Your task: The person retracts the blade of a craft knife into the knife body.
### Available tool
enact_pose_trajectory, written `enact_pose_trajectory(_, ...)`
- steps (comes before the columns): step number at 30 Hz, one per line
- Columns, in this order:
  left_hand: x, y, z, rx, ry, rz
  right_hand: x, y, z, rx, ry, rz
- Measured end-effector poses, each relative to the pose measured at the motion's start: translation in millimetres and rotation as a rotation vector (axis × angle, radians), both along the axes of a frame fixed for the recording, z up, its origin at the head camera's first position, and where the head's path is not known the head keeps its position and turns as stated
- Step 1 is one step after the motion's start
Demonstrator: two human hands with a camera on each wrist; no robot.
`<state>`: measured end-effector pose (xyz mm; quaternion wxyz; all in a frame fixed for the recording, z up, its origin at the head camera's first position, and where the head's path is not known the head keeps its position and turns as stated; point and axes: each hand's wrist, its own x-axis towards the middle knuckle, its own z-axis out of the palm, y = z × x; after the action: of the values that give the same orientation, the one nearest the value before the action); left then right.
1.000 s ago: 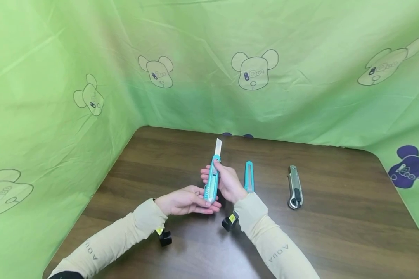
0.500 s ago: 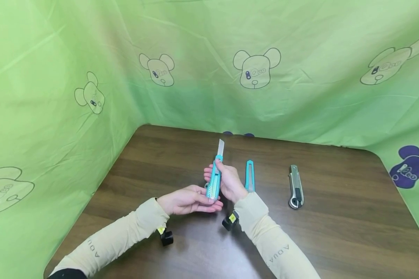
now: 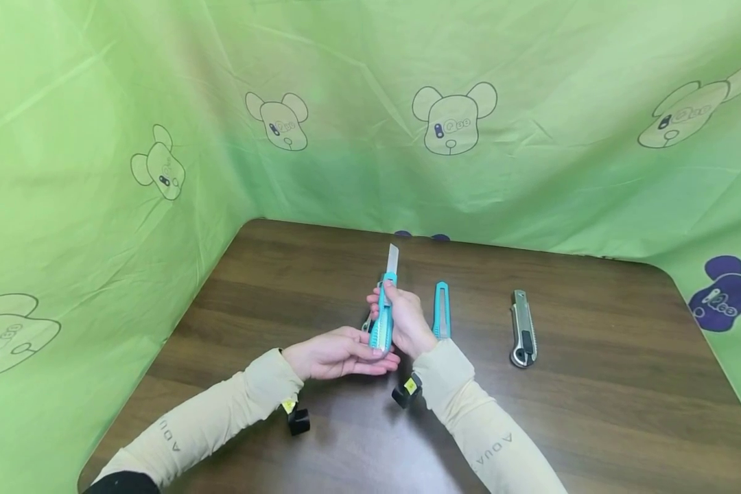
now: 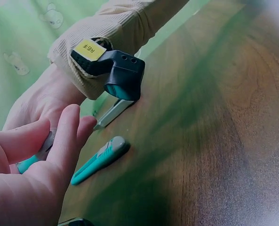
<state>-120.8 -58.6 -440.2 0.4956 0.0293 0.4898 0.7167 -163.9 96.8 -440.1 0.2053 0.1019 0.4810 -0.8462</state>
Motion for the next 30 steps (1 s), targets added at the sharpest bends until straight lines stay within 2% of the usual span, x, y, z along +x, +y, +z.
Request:
enact_pose_trajectory(8,-1.4,1.7,0.2,0.017,-0.012,-0.005,1.0,1.0,3.6,0.008,0.005,0.019)
enact_pose_trajectory(30,-2.0,3.2,2.8,0.045,-0.049,0.020,1.6,2.0,3.1,0.021,0.027,-0.002)
